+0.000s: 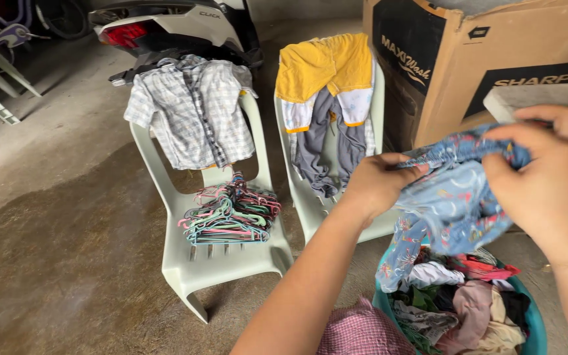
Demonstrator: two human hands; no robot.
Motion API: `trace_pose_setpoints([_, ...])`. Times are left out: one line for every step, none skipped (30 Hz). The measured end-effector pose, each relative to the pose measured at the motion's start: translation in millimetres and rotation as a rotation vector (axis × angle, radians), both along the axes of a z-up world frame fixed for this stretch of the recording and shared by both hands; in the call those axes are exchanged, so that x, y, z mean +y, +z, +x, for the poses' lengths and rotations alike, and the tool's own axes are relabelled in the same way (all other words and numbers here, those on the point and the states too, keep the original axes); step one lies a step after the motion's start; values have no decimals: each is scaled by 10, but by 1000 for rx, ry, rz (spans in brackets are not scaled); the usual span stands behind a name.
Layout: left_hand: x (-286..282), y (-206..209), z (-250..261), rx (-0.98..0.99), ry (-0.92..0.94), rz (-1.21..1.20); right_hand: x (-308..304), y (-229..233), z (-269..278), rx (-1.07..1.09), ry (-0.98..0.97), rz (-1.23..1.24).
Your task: The person picks up several pieces of children's clothing from a plastic basin, shakes them out, and places them onto plastic hangers before setting the hangers on the backs of plastic chairs.
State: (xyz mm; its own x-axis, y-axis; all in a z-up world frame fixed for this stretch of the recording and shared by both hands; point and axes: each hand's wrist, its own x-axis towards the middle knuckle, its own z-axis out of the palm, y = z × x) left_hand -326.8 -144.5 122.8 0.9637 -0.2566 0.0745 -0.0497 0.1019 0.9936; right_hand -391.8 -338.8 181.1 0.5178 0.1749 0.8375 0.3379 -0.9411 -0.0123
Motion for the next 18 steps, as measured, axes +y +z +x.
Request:
trace_pose_setpoints([-86, -106, 50, 24, -20, -35, -101, -92, 12, 13, -59, -69])
trace_pose_setpoints([-138, -233, 105, 120, -78, -239, -255, -237, 40, 25, -116, -138])
trace_pose_setpoints([-191, -370, 155, 219, -138, -443, -408, -475, 102, 146, -112, -82])
trace_pose_setpoints([-247, -499, 198, 319, -197, -646, -576, -755, 188, 266, -106, -23])
trace_pose_setpoints([-277, -622, 225, 338, -192, -670, -719, -1063, 292, 482, -132, 171])
trace_pose_setpoints([-267, -737, 245, 356, -187, -693, -830, -1361, 407, 696, -156, 369])
trace_pose_setpoints([-237, -850, 244, 377, -180, -715, -880, -1630, 535, 880, 28, 859])
trace_pose_setpoints([-200, -945, 229, 233, -150, -478, -933, -1801, 595, 1033, 238, 1355])
trace_pose_setpoints([-122, -1002, 233, 82, -115, -237, -953, -1864, 620, 1068, 363, 1555])
trace_pose_setpoints([-43, -1041, 224, -69, -80, 4, -896, -1868, 618, 1096, 493, 1755])
trace_pose_setpoints([67, -1069, 213, -117, -27, 267, -789, -1811, 622, 1119, 635, 1952])
trace_pose_setpoints([181, -1086, 192, -162, 26, 531, -685, -1695, 609, 1166, 682, 1833])
trace_pose_setpoints([278, -1094, 172, -199, 85, 798, -551, -1572, 594, 1216, 730, 1712])
trace_pose_setpoints([341, -1082, 172, -135, 110, 781, -390, -1468, 580, 1261, 777, 1590])
trace_pose_setpoints([404, -1057, 187, -74, 134, 763, -178, -1413, 576, 1224, 627, 1143])
trace_pose_setpoints([474, -1027, 194, -13, 158, 745, 51, -1396, 580, 1144, 477, 708])
trace_pose_setpoints([542, -978, 211, 93, 102, 498, 216, -1366, 597, 1023, 327, 282])
trace_pose_setpoints([618, -919, 231, 194, 48, 249, 342, -1338, 636, 1057, 326, 342])
